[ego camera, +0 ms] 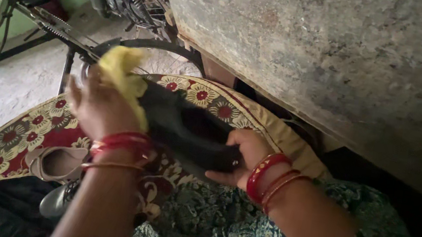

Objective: The person wipes several pairs of shoes with a yellow cloth on a floral mat. They handle black shoes, pink flats, and other footwear, wiping each one individually and placing them into a red basket on a nearby shelf.

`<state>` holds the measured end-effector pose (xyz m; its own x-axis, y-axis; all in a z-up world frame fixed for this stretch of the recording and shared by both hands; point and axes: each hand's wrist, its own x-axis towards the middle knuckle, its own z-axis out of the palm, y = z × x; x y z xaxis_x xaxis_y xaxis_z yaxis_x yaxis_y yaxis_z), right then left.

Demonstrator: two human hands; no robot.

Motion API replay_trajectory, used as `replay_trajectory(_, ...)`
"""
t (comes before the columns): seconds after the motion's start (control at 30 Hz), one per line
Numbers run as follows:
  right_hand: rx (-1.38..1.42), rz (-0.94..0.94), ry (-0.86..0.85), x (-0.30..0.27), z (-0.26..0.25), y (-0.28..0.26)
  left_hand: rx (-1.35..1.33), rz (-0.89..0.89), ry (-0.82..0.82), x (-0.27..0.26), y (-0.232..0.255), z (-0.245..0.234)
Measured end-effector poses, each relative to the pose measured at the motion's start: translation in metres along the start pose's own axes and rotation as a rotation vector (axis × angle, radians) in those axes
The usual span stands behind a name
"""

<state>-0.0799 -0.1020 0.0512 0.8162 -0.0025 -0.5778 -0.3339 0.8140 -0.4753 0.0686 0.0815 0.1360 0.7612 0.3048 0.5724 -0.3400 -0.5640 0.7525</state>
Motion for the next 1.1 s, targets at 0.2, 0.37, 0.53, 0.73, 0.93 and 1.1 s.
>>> replay_trajectory(0.2,0.037,-0.001,0.044,0.02,0.008,0.008,-0.041,-0.18,-0.174,-0.035,0.005,-0.006)
replay_trajectory(0.37,0.075,-0.066,-0.082,0.039,-0.005,0.009,0.056,0.392,-0.192,-0.154,0.04,-0.008)
replay_trajectory(0.53,0.018,-0.143,-0.234,0.038,-0.009,0.01,0.31,0.346,-0.253,-0.184,0.036,0.003)
replay_trajectory(0.73,-0.007,0.178,-0.255,0.011,0.008,0.01,0.017,0.074,-0.172,-0.105,0.013,0.011)
replay_trajectory(0.93,-0.015,0.163,-0.221,-0.001,0.014,0.007,0.249,0.059,-0.394,-0.133,0.036,-0.008)
replay_trajectory(1.1,-0.019,-0.187,-0.263,0.017,0.008,0.001,0.321,0.34,-0.397,-0.186,0.061,-0.025)
